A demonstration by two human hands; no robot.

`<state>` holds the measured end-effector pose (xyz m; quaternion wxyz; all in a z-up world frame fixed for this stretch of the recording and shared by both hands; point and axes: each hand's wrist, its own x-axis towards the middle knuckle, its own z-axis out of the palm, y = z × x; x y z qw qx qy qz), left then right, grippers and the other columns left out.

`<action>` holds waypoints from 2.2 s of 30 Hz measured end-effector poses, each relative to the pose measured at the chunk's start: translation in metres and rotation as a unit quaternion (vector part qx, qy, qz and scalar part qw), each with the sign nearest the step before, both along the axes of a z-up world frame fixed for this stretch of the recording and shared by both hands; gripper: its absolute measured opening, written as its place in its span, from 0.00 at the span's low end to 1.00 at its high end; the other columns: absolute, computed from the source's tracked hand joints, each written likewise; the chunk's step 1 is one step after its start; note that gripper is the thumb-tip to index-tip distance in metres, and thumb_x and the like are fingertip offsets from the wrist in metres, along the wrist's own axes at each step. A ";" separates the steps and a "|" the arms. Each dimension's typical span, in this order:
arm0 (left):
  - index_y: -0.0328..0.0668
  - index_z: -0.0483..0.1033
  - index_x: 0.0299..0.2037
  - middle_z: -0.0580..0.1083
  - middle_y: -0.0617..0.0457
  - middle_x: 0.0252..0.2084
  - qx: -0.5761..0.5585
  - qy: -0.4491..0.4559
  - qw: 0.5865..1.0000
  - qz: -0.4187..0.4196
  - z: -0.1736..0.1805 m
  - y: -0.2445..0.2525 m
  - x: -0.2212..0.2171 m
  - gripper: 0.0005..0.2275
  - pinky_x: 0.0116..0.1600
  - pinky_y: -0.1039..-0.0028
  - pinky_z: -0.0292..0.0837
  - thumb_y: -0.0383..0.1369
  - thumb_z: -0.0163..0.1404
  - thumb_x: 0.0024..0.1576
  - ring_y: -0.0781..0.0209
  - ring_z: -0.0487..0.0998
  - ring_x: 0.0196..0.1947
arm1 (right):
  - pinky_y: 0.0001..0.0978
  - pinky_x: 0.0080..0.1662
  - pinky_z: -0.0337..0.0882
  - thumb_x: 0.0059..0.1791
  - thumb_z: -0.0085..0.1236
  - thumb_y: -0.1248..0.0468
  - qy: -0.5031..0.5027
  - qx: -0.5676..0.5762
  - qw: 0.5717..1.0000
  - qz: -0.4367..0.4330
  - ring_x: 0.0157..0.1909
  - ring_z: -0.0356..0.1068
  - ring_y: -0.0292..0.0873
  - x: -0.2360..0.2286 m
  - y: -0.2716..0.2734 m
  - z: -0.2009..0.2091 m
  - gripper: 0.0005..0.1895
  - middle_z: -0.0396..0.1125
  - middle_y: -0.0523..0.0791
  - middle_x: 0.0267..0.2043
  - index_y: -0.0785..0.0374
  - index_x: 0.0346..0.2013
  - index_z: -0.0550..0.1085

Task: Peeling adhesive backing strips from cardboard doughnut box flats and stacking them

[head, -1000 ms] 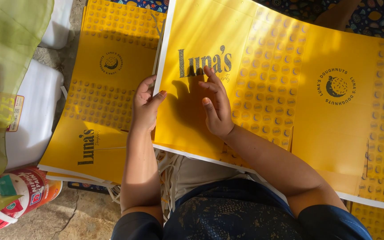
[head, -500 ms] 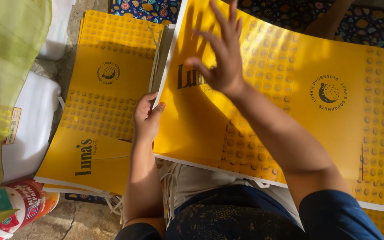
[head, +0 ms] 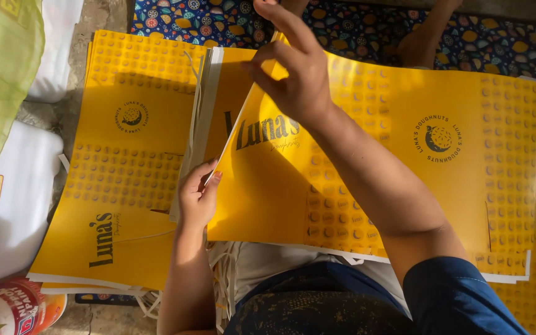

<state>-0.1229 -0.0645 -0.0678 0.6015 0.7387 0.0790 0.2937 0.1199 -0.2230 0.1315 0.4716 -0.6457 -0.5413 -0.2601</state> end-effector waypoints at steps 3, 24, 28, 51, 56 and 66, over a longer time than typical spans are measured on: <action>0.32 0.76 0.54 0.78 0.42 0.55 -0.017 0.011 1.000 0.008 0.000 -0.004 -0.003 0.11 0.59 0.73 0.78 0.23 0.52 0.62 0.58 0.80 0.53 | 0.39 0.54 0.79 0.52 0.67 0.78 0.043 0.067 0.997 -0.011 0.56 0.72 0.50 0.008 0.002 0.015 0.09 0.67 0.53 0.54 0.68 0.39 0.73; 0.36 0.74 0.55 0.78 0.47 0.51 -0.103 0.074 0.992 0.028 -0.001 -0.008 -0.006 0.12 0.56 0.77 0.75 0.24 0.54 0.61 0.63 0.79 0.51 | 0.24 0.40 0.66 0.52 0.66 0.73 0.395 0.046 0.884 0.244 0.34 0.66 0.34 0.052 0.008 0.009 0.05 0.72 0.45 0.33 0.64 0.34 0.76; 0.37 0.72 0.55 0.77 0.46 0.47 -0.148 -0.004 0.989 0.025 -0.028 0.003 -0.008 0.14 0.56 0.75 0.76 0.21 0.55 0.60 0.62 0.80 0.45 | 0.29 0.41 0.73 0.47 0.63 0.74 0.463 0.210 0.856 0.096 0.32 0.69 0.37 0.074 -0.031 -0.010 0.04 0.72 0.44 0.28 0.64 0.29 0.78; 0.46 0.74 0.52 0.78 0.47 0.54 -0.255 -0.053 0.965 0.023 -0.036 0.051 -0.019 0.14 0.63 0.71 0.74 0.26 0.60 0.58 0.61 0.78 0.54 | 0.48 0.52 0.63 0.61 0.49 0.52 0.543 -0.133 0.625 -0.545 0.66 0.61 0.49 -0.011 -0.441 -0.123 0.25 0.56 0.44 0.72 0.50 0.73 0.59; 0.46 0.75 0.52 0.78 0.49 0.53 -0.252 -0.060 0.965 0.039 -0.035 0.051 -0.023 0.15 0.64 0.70 0.74 0.27 0.61 0.56 0.60 0.78 0.54 | 0.39 0.60 0.65 0.63 0.46 0.53 0.526 -0.096 0.669 -0.517 0.66 0.63 0.48 0.002 -0.469 -0.154 0.25 0.59 0.50 0.69 0.58 0.73 0.56; 0.48 0.75 0.51 0.77 0.48 0.54 -0.247 -0.064 0.966 0.035 -0.034 0.055 -0.028 0.14 0.65 0.70 0.73 0.24 0.59 0.57 0.60 0.77 0.56 | 0.44 0.57 0.64 0.60 0.49 0.40 0.579 -0.057 0.607 -0.541 0.68 0.61 0.46 0.020 -0.509 -0.182 0.34 0.56 0.41 0.72 0.54 0.73 0.56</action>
